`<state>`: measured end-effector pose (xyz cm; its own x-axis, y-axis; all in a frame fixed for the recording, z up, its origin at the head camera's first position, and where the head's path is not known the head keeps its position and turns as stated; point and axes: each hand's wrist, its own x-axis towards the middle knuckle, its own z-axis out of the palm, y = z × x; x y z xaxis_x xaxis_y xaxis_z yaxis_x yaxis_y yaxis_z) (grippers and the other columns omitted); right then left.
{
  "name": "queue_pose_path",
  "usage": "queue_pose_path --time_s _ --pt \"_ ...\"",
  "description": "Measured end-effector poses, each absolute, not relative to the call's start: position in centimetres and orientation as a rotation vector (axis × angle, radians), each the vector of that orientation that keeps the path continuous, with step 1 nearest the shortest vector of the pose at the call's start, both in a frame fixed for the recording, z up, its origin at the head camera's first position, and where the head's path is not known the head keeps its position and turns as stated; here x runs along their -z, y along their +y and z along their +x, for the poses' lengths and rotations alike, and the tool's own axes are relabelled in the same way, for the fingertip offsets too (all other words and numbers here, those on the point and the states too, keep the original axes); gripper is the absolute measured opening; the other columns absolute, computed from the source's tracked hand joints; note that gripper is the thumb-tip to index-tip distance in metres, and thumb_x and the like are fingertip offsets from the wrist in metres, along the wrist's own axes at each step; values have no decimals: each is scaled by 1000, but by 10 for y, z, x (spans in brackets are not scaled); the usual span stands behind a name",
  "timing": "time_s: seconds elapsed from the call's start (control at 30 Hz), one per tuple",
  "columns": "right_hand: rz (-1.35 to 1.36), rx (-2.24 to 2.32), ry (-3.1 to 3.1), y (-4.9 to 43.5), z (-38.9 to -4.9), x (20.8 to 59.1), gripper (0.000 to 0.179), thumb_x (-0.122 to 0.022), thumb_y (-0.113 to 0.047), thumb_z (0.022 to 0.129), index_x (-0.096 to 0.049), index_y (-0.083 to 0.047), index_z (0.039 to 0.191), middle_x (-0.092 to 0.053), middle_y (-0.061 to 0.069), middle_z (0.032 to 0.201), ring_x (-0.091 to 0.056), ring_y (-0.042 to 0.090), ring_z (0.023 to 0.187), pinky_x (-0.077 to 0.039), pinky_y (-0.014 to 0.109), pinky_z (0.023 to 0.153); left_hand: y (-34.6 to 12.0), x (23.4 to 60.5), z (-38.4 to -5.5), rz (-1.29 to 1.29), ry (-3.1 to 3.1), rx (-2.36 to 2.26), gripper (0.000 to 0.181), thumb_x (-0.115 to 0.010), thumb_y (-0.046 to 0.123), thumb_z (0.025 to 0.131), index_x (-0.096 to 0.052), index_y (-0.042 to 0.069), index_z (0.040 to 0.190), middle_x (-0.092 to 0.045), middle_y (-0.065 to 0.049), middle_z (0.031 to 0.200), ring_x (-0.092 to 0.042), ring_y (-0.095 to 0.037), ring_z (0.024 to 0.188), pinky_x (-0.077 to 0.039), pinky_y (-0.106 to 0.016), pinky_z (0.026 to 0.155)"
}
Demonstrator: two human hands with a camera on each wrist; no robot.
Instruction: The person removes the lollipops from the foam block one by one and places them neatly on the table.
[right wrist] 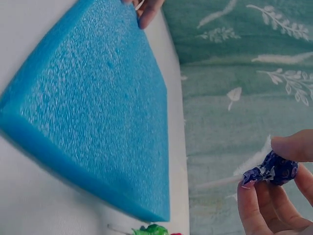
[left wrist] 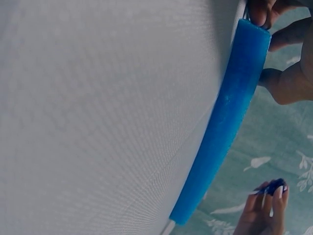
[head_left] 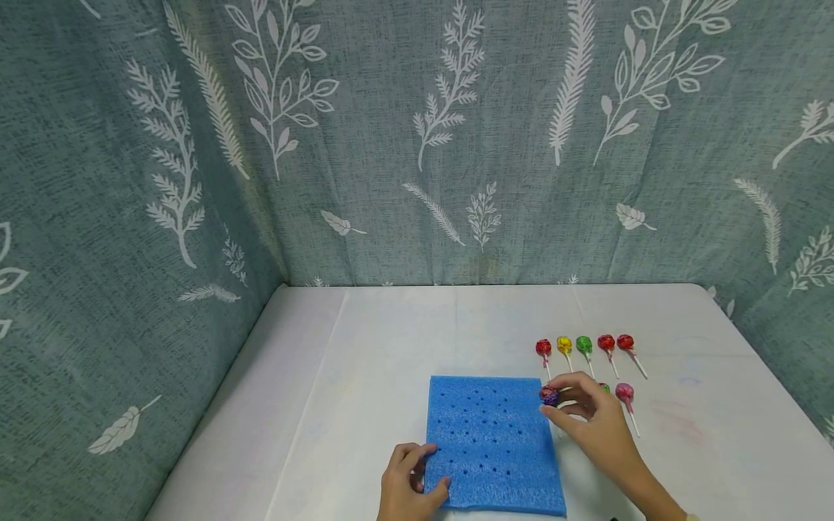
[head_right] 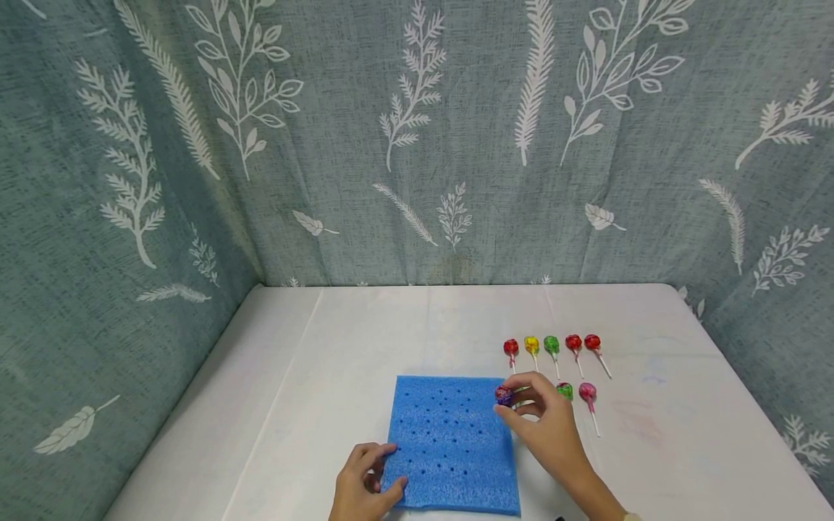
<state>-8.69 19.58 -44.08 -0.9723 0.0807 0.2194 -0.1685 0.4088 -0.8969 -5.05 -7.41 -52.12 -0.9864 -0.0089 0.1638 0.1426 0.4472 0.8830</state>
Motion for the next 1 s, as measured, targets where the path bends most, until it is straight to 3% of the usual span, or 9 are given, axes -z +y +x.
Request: queue_pose_path --time_s 0.7,1.0 --pt "79 -1476 -2416 229 -90 446 31 -75 -3 78 -60 -4 106 -63 8 100 -61 6 84 -51 18 71 -75 519 -51 -116 -2568 1585 42 -81 11 67 -68 3 105 -46 -3 94 -39 -1 57 -40 -19 52" --pt "34 -1427 -2429 241 -91 447 30 -75 -9 80 -61 -5 106 -62 7 100 -60 6 84 -51 18 70 -75 519 -50 -111 -2576 1604 42 -82 11 68 -68 3 106 -46 -3 95 -39 -1 57 -40 -19 53"
